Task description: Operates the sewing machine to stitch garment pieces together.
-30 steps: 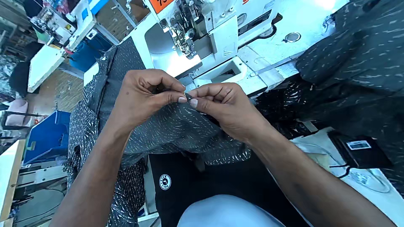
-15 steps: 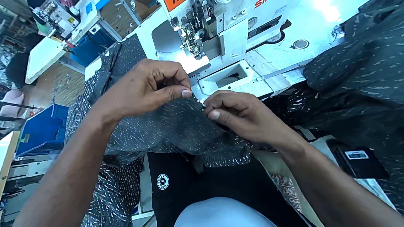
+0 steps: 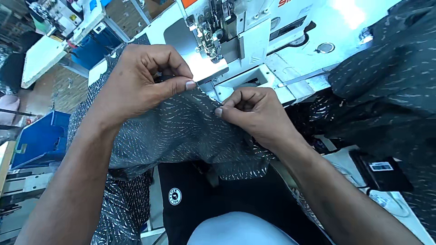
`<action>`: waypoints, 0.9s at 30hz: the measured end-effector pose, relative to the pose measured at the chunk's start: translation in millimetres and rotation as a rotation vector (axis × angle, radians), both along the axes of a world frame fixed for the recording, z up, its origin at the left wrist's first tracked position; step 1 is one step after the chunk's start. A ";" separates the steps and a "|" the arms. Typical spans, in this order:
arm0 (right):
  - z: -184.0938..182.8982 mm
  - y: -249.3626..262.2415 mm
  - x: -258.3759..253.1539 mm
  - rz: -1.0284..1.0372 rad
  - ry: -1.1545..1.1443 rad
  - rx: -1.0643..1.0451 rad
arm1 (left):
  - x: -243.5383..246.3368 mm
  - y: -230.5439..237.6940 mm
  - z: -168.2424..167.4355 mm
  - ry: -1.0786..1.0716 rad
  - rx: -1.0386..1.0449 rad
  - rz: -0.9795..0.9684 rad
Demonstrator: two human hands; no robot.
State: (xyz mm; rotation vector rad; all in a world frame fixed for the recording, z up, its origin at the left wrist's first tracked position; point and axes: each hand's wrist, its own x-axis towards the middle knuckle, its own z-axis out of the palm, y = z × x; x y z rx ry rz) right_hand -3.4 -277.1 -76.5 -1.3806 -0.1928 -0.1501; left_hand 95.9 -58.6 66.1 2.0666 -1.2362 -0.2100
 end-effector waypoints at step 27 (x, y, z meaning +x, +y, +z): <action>-16.9 -30.8 29.2 0.083 0.103 0.031 | -21.8 -39.2 -97.4 -0.486 0.342 0.349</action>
